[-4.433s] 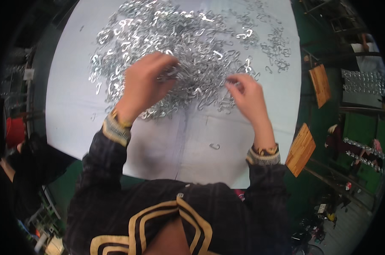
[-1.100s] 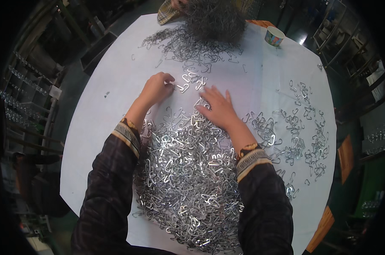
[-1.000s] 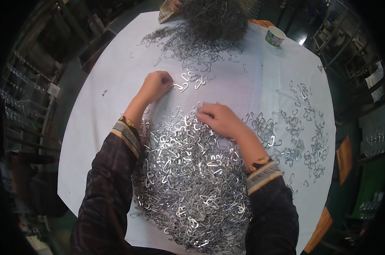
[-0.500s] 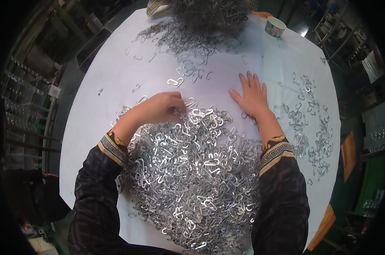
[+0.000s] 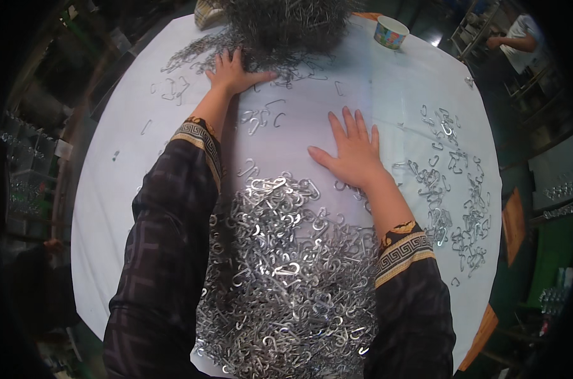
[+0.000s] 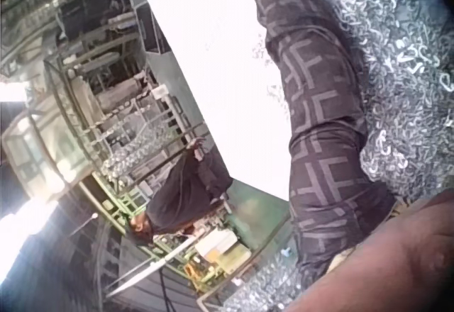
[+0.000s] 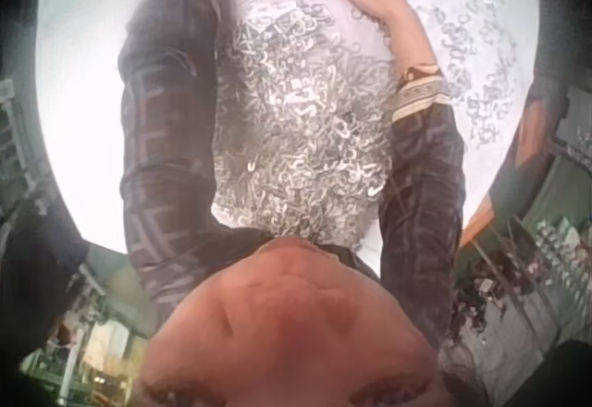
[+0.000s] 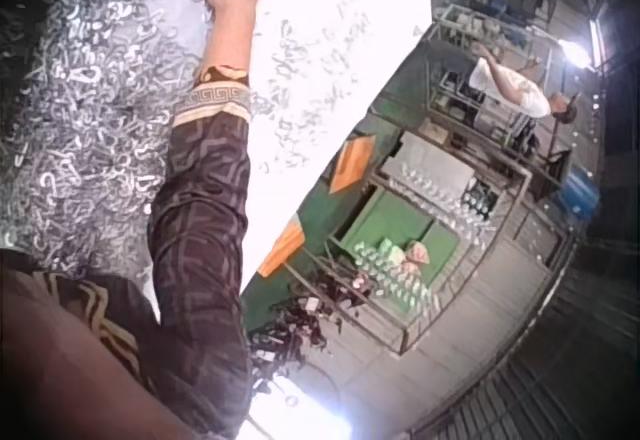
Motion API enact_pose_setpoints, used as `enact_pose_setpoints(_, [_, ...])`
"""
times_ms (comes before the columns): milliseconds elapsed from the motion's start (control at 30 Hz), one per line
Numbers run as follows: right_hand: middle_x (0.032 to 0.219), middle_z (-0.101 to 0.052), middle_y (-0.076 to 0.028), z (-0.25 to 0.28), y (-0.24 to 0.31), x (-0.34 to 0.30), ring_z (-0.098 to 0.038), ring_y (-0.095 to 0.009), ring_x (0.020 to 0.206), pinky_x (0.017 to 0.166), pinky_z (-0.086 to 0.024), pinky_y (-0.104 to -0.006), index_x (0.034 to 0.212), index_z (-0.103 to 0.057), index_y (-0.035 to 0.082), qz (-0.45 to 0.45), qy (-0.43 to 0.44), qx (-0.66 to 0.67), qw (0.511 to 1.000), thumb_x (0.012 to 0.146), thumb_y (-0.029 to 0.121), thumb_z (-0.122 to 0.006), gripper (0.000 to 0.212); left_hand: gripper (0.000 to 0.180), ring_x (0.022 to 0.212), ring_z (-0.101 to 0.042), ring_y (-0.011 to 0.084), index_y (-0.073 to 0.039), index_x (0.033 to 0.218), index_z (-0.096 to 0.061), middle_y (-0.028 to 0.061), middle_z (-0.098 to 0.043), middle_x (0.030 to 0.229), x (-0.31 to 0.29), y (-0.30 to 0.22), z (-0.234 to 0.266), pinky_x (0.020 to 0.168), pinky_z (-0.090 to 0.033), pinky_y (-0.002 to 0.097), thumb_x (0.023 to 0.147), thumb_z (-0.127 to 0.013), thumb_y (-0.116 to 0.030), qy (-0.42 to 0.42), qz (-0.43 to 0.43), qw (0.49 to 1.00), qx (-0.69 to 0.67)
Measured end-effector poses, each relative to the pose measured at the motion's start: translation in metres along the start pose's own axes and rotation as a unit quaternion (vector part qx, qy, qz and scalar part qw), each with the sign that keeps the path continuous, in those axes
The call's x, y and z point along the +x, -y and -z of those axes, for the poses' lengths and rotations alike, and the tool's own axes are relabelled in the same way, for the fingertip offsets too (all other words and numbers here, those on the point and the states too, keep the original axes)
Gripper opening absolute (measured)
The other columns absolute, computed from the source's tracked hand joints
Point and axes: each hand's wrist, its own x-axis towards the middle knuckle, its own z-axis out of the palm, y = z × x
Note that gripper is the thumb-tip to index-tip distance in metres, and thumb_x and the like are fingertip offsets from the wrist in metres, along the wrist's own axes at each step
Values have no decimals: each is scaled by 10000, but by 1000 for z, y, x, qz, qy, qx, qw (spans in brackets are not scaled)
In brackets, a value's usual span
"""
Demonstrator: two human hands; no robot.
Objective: The person assembles a chain by linking small metal parts together at a table and later handles and sorts a large pile of loose metal hooks and links by hand.
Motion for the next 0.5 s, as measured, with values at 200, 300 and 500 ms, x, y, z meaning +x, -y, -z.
enact_pose_setpoints(200, [1556,-135,-164,3,1,-1,-27,-320,1451,1143,-7,-517,1483,-249,112,9,-1,10,1000,832,670,-460,883,464,1178,-514,342,-103,1122,-596,141,-586,1226,12,12,6,958,-418,451,744,-644,-367,-66,-67,995,-13])
enact_pose_setpoints(300, [1557,-134,-162,3,-1,-2,-21,-318,1451,1145,-4,-511,1484,-248,112,7,-2,14,1000,832,672,-459,885,532,1145,-542,362,-75,1170,-541,178,-575,1236,19,45,33,949,-438,418,719,-684,-321,-15,11,998,-58])
enact_pose_setpoints(500, [1560,-109,-169,5,2,-4,-11,-318,1452,1140,0,-513,1495,-212,124,8,5,-1,1000,851,661,-449,871,1104,1257,-468,341,12,1372,-367,233,-460,1365,30,84,68,1053,-373,404,515,-854,-486,13,17,997,-69])
